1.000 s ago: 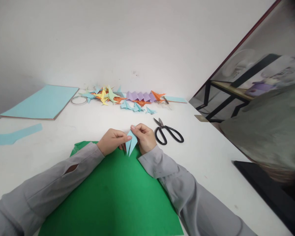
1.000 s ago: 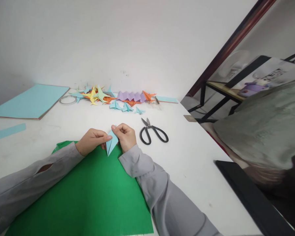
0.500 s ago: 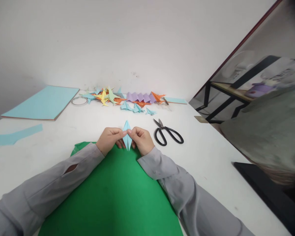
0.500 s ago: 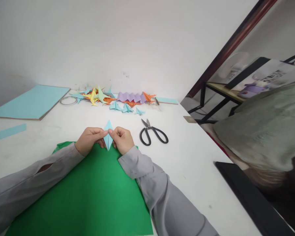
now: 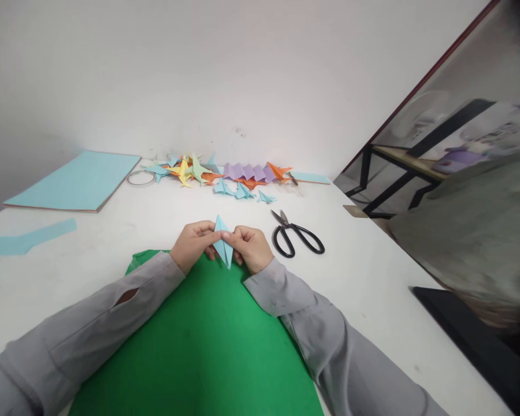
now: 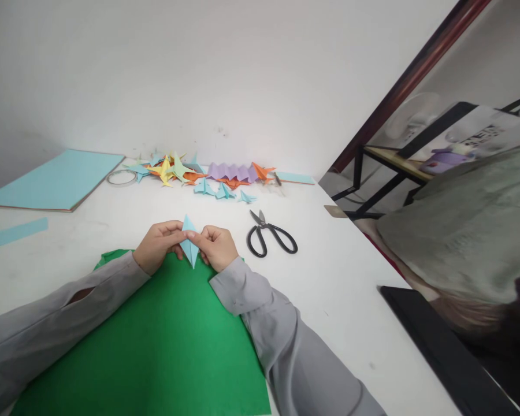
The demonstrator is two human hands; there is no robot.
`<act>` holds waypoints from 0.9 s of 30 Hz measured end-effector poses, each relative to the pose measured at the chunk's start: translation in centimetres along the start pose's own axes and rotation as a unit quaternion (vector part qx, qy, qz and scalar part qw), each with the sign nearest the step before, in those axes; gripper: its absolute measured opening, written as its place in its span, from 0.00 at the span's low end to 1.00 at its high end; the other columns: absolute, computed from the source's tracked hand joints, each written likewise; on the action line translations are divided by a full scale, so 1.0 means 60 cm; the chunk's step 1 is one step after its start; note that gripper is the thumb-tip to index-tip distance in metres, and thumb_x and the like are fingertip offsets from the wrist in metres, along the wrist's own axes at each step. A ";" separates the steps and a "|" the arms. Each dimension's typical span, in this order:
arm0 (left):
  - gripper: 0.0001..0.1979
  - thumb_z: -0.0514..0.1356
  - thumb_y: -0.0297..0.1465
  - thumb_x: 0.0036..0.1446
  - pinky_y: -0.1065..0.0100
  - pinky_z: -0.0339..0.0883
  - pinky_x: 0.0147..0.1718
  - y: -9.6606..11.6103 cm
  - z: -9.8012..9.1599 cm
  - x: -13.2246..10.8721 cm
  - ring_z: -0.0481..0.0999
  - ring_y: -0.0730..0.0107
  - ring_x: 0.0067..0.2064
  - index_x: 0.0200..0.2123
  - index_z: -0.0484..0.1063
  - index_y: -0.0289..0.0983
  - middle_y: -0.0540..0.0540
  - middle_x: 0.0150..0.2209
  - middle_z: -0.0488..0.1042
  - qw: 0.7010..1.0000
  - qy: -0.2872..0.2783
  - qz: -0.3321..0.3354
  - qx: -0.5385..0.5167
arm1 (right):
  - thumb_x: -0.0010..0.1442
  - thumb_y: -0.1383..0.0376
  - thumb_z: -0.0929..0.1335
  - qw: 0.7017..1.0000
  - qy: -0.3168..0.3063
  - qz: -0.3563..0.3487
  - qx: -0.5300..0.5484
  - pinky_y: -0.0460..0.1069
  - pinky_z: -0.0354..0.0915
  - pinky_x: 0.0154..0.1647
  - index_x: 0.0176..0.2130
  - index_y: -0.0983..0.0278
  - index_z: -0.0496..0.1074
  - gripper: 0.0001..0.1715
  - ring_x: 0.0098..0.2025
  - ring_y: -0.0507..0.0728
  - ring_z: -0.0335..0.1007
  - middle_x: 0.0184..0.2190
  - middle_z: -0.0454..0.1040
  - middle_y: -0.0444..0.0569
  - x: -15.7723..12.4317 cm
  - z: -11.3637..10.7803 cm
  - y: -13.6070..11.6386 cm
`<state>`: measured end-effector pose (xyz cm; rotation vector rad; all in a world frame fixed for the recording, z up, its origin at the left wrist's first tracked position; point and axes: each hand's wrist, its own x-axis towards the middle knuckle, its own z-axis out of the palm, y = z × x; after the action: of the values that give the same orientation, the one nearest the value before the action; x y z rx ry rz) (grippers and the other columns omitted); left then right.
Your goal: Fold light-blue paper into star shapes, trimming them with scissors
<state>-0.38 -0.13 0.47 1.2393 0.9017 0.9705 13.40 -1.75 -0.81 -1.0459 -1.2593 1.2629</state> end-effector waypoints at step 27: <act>0.10 0.66 0.28 0.35 0.71 0.67 0.17 0.001 -0.001 0.003 0.70 0.74 0.18 0.23 0.70 0.31 0.51 0.18 0.72 0.987 0.084 0.007 -0.137 | 0.47 0.77 0.61 0.912 0.044 -0.308 -0.268 0.44 0.61 0.20 0.31 0.64 0.71 0.15 0.22 0.48 0.63 0.27 0.71 0.46 -0.015 0.005 0.002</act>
<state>-0.37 0.03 0.52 0.9426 0.8574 1.1811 13.19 -2.67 -1.00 -0.9415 -1.7379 0.3850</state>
